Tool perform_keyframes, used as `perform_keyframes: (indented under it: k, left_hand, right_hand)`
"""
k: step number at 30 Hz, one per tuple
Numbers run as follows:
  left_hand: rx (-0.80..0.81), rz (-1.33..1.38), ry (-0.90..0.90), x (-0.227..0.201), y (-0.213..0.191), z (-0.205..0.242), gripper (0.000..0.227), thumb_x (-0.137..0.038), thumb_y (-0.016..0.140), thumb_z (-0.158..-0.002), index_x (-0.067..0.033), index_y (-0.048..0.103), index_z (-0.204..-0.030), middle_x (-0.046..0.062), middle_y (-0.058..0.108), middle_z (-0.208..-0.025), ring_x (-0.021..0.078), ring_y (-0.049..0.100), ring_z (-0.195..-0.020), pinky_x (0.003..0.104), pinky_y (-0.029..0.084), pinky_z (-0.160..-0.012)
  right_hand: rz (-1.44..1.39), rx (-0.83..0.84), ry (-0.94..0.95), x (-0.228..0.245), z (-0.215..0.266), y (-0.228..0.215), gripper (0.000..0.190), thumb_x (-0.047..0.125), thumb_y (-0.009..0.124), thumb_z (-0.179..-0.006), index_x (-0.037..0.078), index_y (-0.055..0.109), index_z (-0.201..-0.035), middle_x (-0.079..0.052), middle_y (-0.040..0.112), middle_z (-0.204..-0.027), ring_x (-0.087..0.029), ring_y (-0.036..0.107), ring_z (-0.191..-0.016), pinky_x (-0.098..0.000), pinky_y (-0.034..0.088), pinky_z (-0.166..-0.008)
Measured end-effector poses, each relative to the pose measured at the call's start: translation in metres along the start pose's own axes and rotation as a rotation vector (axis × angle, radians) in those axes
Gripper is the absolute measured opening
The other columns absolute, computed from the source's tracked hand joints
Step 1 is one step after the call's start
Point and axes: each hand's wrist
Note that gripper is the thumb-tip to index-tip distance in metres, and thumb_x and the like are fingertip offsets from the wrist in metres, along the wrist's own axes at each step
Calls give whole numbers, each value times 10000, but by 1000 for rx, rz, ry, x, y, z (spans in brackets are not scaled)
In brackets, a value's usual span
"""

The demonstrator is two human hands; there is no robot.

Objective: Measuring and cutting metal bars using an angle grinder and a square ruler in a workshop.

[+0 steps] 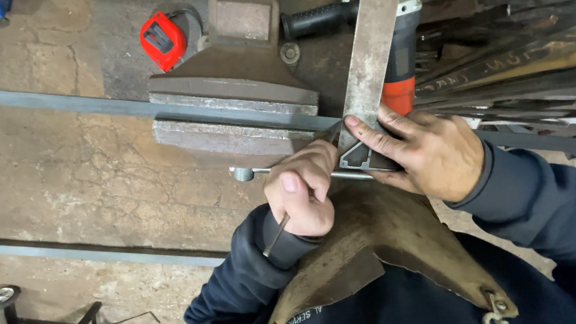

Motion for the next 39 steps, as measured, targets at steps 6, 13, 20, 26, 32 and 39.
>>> perform_keyframes:
  k: [6,13,20,26,32,39]
  left_hand:
    - [-97,-280,-107,-27,-26,35,493,-233,316,-1140,-53,433,-697,68,494,-661,264,542,-618,375,477,-616]
    - [85,-588,-473,-43,-41,67,564,-171,764,-818,109,576,-1270,122,730,-909,158,418,-537,333,406,-531]
    - [-13,-865,-149,-83,-50,88,302,-99,781,-887,60,624,-1089,131,640,-1003,164,600,-827,279,506,-722]
    - [-595,-368,-374,-91,-158,159,266,-118,642,-1092,-34,611,-841,32,595,-675,122,534,-564,276,435,-528]
    - [-809,-83,-197,-98,-338,179,298,-249,611,-1171,-107,556,-915,3,590,-784,106,539,-632,291,440,-569]
    - [-978,-2,-395,-61,-481,164,163,-290,600,-1057,-133,623,-1018,-13,657,-825,108,581,-629,268,433,-507]
  right_hand:
    - [-47,-115,-48,-1,-5,-5,985,411,898,-604,253,500,-1491,-207,710,-1202,-332,720,-732,-412,600,-597]
    - [-1,-437,-261,15,-2,18,764,320,820,-748,6,567,-1397,-197,655,-1105,-380,691,-1054,-466,623,-948]
    - [-163,-592,-489,87,-24,32,472,155,664,-969,62,600,-1427,-173,650,-1077,-299,672,-1048,-418,576,-1010]
    - [-162,-670,-621,103,-47,24,481,227,674,-931,148,611,-1401,-187,684,-1274,-261,718,-1114,-403,636,-983]
    - [-306,-395,-334,71,-23,102,505,487,753,-902,114,668,-1232,-74,745,-937,-220,739,-768,-360,608,-656]
    - [95,-61,297,96,-33,117,826,746,632,-733,108,667,-1256,-117,747,-857,-285,723,-662,-408,566,-536]
Point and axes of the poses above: each hand's wrist, its own z-axis away from the middle knuckle, its own y-axis out of the palm, x = y × z
